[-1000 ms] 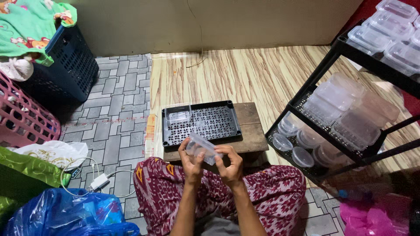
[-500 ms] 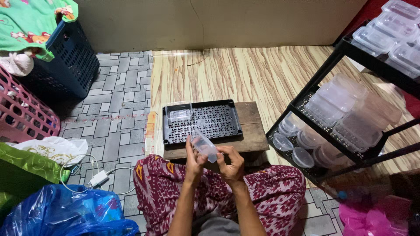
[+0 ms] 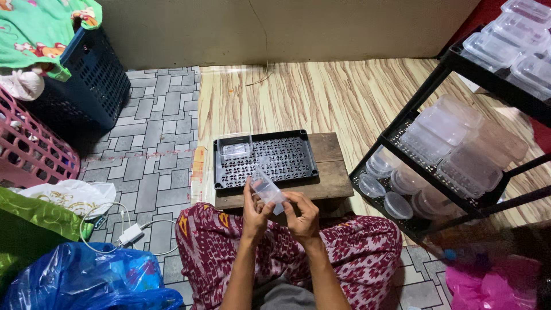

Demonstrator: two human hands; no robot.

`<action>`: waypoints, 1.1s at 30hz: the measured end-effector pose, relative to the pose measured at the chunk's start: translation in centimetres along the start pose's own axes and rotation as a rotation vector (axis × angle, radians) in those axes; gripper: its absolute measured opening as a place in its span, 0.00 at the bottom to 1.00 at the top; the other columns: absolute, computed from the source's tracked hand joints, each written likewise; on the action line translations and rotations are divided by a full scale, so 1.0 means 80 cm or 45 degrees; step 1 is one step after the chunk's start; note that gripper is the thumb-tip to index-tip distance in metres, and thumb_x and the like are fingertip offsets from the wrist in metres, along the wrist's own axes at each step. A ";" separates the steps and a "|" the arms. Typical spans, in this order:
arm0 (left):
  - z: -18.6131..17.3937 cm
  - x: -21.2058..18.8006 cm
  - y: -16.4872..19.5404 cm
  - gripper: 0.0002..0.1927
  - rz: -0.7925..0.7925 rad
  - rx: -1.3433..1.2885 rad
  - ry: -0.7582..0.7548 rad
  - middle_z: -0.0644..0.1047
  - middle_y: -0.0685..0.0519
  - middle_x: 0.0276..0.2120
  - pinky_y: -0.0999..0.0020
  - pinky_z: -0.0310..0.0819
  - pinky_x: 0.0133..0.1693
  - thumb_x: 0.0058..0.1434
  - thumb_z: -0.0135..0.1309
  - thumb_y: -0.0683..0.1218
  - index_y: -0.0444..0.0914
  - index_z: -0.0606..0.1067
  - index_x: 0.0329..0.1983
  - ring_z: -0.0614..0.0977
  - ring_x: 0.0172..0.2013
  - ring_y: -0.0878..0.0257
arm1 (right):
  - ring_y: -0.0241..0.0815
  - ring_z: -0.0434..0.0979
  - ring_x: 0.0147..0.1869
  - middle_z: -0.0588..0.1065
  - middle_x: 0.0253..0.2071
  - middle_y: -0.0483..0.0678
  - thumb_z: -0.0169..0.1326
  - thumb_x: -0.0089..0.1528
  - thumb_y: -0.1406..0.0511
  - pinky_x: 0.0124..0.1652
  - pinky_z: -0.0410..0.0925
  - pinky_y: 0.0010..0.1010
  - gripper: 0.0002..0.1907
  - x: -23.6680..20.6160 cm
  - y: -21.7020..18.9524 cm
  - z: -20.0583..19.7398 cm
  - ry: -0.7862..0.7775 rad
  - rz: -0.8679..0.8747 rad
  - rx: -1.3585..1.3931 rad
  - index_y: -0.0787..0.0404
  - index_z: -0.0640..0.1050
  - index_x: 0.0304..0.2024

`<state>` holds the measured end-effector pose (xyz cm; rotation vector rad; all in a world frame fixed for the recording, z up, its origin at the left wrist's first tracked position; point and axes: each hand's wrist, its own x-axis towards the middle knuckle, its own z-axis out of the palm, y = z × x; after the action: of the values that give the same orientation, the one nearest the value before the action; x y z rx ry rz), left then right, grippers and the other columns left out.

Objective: The person sits on the floor, picks up clear plastic container bases and lids, presses each lid onto a base to close it, and stacks the closed containers on a black metal shelf. They work on one container at a time on their lap, occasionally reaching to the shelf to place finished containers.

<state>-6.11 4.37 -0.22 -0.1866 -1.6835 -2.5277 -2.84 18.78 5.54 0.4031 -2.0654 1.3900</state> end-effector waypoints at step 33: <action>0.003 0.003 -0.004 0.63 0.132 0.130 0.031 0.60 0.36 0.69 0.53 0.72 0.60 0.53 0.67 0.62 0.34 0.41 0.78 0.72 0.63 0.45 | 0.51 0.84 0.44 0.81 0.42 0.54 0.59 0.63 0.66 0.44 0.75 0.35 0.09 -0.006 0.007 0.007 0.047 0.037 -0.126 0.65 0.79 0.44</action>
<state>-6.38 4.70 -0.37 -0.2280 -1.7407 -2.3545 -2.98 18.46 4.66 0.3049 -2.1077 1.2957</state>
